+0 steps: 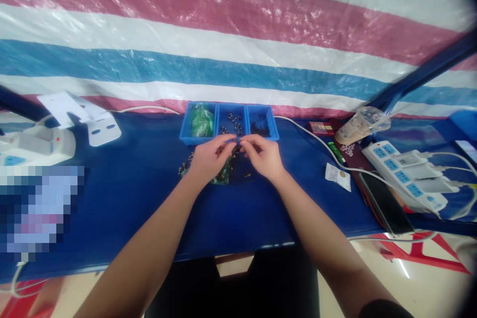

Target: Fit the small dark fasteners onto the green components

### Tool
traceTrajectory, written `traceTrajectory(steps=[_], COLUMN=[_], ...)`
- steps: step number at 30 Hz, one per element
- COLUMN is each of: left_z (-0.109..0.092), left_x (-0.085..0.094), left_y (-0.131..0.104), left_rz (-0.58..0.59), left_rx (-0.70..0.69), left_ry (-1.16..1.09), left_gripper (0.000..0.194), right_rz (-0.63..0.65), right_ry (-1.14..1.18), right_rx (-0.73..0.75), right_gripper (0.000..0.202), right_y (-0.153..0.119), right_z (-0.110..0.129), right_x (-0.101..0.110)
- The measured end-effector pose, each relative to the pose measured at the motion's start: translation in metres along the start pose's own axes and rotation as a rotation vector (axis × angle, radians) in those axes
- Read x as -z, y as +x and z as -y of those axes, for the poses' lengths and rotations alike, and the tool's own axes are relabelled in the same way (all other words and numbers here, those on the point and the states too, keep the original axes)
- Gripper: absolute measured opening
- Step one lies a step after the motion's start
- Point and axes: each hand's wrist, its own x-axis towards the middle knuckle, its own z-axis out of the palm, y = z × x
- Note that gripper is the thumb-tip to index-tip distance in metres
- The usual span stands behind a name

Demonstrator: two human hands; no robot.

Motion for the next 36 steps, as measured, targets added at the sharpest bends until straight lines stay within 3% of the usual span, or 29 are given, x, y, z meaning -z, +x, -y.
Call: traceTrajectory(steps=[36], left_z=[-0.0008], left_x=[0.0013], left_y=[0.0014], left_rz=[-0.016], left_rx=[-0.022], left_ry=[0.046], left_gripper=[0.026], right_rz=[0.025], right_ry=[0.018], right_rx=[0.02], right_gripper=[0.023], right_y=[0.0003], right_z=[-0.0032], right_x=[-0.0007])
